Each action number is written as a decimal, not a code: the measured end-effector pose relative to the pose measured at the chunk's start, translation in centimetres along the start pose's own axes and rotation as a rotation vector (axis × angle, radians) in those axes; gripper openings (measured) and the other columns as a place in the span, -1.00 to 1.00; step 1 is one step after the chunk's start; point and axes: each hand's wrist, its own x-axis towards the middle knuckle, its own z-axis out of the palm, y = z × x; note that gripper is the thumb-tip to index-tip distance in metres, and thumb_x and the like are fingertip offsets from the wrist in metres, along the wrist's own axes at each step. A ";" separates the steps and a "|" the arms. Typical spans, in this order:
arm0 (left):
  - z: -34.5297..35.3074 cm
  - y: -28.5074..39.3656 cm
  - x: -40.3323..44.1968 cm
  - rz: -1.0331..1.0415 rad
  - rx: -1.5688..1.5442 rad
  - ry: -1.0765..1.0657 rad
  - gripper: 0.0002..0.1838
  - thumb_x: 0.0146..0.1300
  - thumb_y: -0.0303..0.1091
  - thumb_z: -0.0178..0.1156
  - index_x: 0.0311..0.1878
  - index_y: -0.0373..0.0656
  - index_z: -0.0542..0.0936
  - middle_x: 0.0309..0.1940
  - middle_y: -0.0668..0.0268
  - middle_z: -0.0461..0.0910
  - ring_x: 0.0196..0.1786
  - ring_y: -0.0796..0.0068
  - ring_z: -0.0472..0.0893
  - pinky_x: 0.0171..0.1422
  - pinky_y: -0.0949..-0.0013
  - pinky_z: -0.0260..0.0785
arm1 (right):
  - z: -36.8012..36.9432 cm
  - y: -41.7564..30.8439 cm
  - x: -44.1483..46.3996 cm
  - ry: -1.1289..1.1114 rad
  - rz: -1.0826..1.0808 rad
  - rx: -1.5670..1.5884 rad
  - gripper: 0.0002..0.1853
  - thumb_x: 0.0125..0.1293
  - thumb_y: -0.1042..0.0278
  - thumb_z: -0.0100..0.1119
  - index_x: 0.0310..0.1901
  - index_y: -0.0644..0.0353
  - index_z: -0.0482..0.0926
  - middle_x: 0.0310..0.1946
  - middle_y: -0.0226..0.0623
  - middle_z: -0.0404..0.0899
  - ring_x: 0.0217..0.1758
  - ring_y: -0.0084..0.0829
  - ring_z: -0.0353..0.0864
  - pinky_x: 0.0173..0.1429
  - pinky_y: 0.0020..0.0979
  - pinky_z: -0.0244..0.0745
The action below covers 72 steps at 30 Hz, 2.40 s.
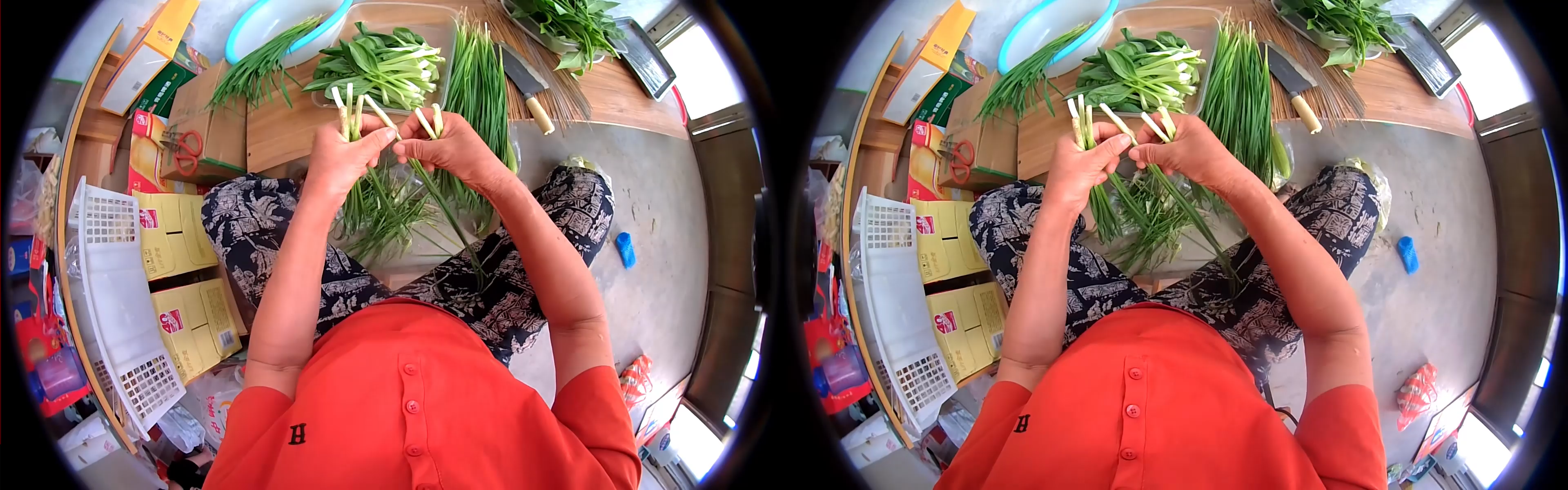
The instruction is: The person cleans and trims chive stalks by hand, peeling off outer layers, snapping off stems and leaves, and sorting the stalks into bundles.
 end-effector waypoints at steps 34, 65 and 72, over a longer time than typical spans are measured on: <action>-5.0 -3.1 0.0 -0.116 0.360 0.127 -0.90 0.14 -0.42 0.16 -0.29 -0.21 0.55 -0.55 0.44 0.47 -0.61 0.74 0.37 -0.62 0.62 0.05 | -3.9 -1.6 0.1 0.119 -0.003 0.323 -0.78 0.40 0.28 -0.01 -0.02 0.18 0.47 -0.42 -0.34 0.61 -0.60 -0.65 0.30 -0.53 -0.62 0.11; -1.6 0.8 1.0 0.036 -0.188 0.147 -0.90 0.24 -0.36 0.19 -0.28 -0.17 0.52 -0.47 0.43 0.49 -0.54 0.72 0.41 -0.59 0.64 0.09 | -1.1 -1.6 -0.2 -0.026 0.040 0.116 -0.72 0.34 0.33 0.12 0.05 0.16 0.45 -0.48 -0.39 0.58 -0.61 -0.70 0.30 -0.52 -0.68 0.14; -2.0 -0.2 0.6 -0.130 -0.176 -0.317 -0.92 0.22 -0.46 0.10 -0.22 -0.19 0.49 -0.36 0.41 0.48 -0.42 0.74 0.38 -0.53 0.70 0.10 | -2.2 -1.1 0.3 0.070 -0.034 0.138 -0.83 0.33 0.25 0.13 -0.25 0.17 0.50 -0.60 -0.54 0.35 -0.56 -0.69 0.24 -0.43 -0.62 0.12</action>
